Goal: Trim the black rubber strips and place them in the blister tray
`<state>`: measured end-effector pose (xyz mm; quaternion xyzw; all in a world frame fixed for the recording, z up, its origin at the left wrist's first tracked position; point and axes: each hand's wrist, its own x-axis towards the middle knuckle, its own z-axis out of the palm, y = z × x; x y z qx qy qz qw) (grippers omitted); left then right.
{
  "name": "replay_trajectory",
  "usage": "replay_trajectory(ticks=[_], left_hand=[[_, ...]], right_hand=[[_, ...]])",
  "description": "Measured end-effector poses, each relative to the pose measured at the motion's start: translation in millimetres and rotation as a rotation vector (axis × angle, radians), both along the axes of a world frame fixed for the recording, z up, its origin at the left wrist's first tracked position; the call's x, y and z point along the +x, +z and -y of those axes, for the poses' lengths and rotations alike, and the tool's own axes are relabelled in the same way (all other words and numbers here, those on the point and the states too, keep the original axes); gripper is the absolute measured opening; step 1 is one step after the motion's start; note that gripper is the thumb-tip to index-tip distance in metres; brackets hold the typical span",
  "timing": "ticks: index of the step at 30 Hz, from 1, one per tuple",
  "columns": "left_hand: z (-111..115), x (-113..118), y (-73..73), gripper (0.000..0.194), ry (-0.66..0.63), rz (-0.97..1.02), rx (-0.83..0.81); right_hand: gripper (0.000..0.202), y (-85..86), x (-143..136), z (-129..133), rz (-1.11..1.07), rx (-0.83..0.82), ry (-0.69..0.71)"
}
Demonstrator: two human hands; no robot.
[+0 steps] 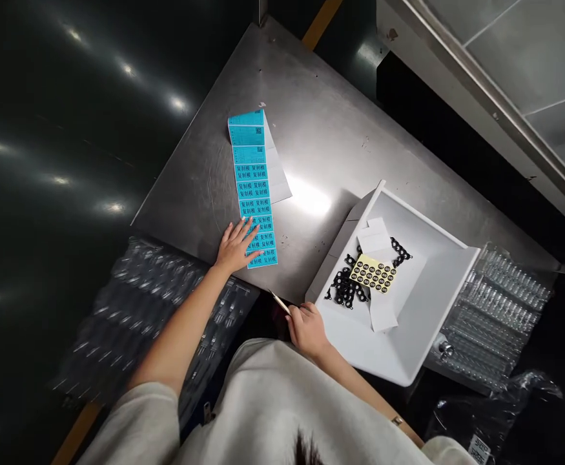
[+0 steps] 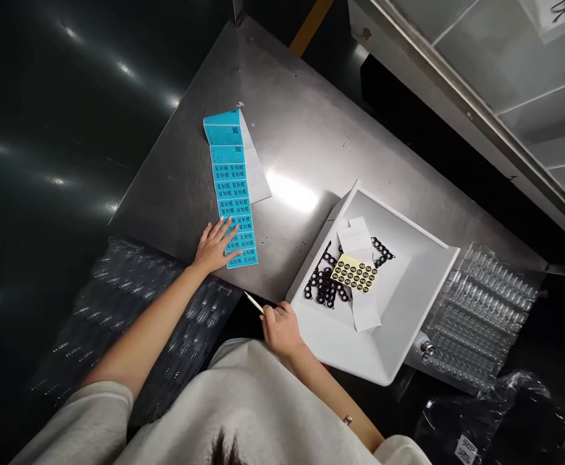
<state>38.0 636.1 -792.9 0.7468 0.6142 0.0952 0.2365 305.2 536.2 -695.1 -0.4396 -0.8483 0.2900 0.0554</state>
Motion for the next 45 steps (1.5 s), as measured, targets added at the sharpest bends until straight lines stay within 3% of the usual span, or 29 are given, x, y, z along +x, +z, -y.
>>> replay_trajectory(ticks=[6, 9, 11, 14, 16, 19, 21, 24, 27, 30, 35, 39, 45], left_hand=[[2, -3, -10.5, 0.079, 0.063, 0.215, 0.027], [3, -5, -17.4, 0.072, 0.05, 0.283, 0.042], [5, -7, -22.3, 0.068, 0.034, 0.286, 0.051], [7, -8, -30.5, 0.064, 0.031, 0.296, 0.065], [8, -10, -35.8, 0.056, 0.025, 0.33, 0.075], [12, -15, -40.9, 0.044, -0.027, 0.397, 0.066], [17, -21, -41.5, 0.046, -0.07, 0.425, 0.042], [29, -31, -39.3, 0.052, -0.094, 0.456, 0.008], [39, -38, -38.1, 0.046, 0.007, 0.59, -0.066], [44, -41, -41.7, 0.037, 0.115, 0.717, -0.153], [52, -53, -59.8, 0.034, 0.192, 0.804, -0.158], [58, -61, -72.3, 0.037, 0.119, 0.732, -0.114], [55, -59, -68.1, 0.032, 0.238, 0.818, -0.175]], right_hand=[[0.013, 0.7, 30, 5, 0.03, 0.019, -0.098], [0.015, 1.4, 27, 7, 0.025, -0.005, -0.198], [0.019, -4.1, 13, 10, -0.068, -0.115, -0.324], [0.028, -24.9, -19, 13, -0.339, -0.279, -0.556], [0.032, -45.7, -41, 12, -0.454, -0.264, -0.674], [0.024, -79.3, -58, 8, -0.452, -0.179, -0.763], [0.017, -98.3, -57, 2, -0.405, -0.102, -0.719], [0.015, -117.1, -48, -11, -0.291, 0.0, -0.524], [0.021, -123.8, -45, -25, -0.108, 0.104, -0.304], [0.023, -122.9, -50, -33, -0.001, 0.224, -0.174], [0.022, -122.7, -62, -35, 0.026, 0.307, -0.158], [0.022, -126.3, -66, -34, 0.045, 0.35, -0.168], [0.023, -128.2, -68, -34, 0.068, 0.376, -0.159]])
